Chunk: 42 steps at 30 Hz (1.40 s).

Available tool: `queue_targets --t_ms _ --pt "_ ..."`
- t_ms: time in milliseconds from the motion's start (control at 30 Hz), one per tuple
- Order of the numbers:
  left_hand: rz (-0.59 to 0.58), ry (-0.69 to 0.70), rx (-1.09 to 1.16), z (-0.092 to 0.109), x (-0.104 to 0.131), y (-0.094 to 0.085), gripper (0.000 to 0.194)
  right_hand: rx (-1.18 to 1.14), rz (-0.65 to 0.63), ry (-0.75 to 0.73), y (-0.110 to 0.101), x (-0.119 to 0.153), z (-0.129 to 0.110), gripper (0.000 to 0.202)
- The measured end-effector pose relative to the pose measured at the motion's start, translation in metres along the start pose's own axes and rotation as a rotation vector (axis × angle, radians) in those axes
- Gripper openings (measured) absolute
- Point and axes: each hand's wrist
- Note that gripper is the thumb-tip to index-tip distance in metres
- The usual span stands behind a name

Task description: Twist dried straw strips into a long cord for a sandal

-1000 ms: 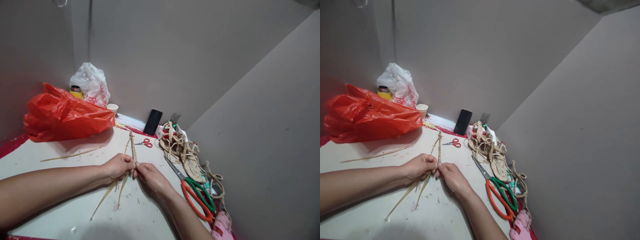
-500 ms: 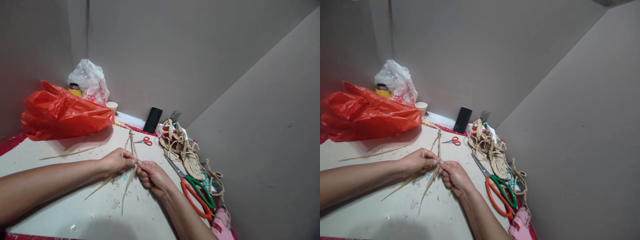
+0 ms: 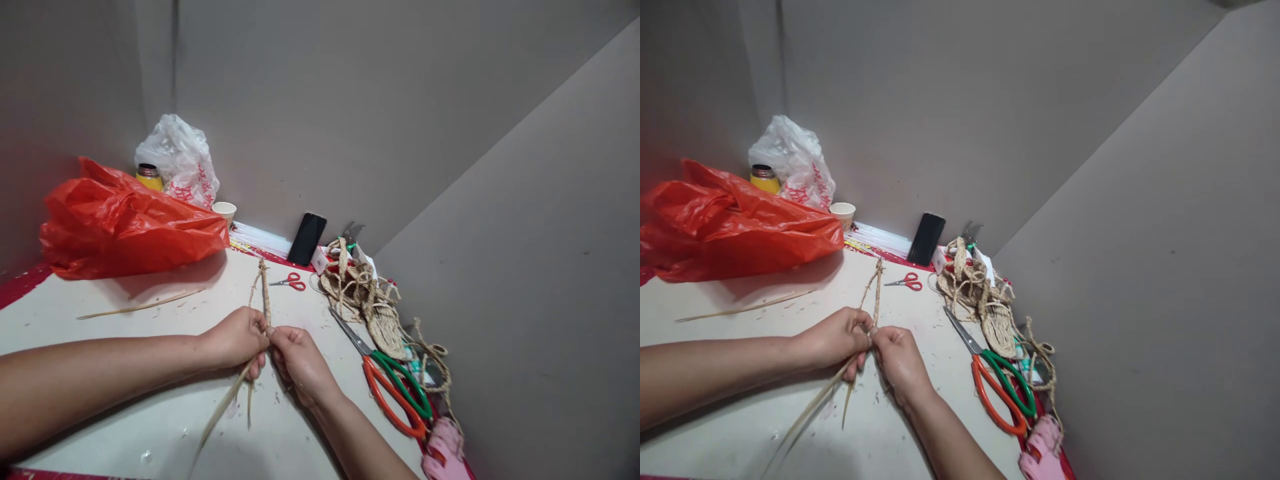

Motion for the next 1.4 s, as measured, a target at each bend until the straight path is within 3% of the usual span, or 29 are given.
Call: queue_targets --t_ms 200,367,467,567,733,833,1133,1400 --pt "0.041 0.062 -0.139 -0.002 0.004 0.007 0.020 -0.102 -0.067 0.073 0.006 0.004 -0.006 0.036" --pt "-0.012 0.022 -0.283 0.006 0.004 -0.004 0.023 -0.150 -0.057 0.064 0.001 0.003 -0.004 0.034" --pt "0.098 0.062 -0.398 0.012 -0.001 -0.015 0.020 -0.156 -0.100 0.036 -0.005 0.001 -0.005 0.035" --pt "0.197 0.152 -0.358 0.013 -0.007 -0.020 0.020 -0.154 -0.132 0.038 -0.007 0.002 -0.008 0.030" --pt "0.068 0.132 -0.109 0.002 -0.012 -0.011 0.013 -0.155 -0.147 0.050 -0.007 0.002 -0.012 0.030" --pt "0.021 0.094 -0.145 -0.003 -0.013 -0.009 0.011 -0.133 -0.170 0.055 -0.008 0.001 -0.013 0.029" --pt "0.046 0.193 -0.439 0.003 -0.009 -0.018 0.025 0.065 -0.189 0.026 -0.014 0.001 -0.017 0.030" --pt "0.089 0.219 -0.324 0.004 -0.008 -0.015 0.027 0.248 -0.181 -0.114 -0.016 0.001 -0.018 0.029"
Point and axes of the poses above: each hand's wrist, its own x-axis away from the middle knuckle, its own y-axis out of the palm, z = x × y, and after that the axes turned 14 degrees about -x, right-handed
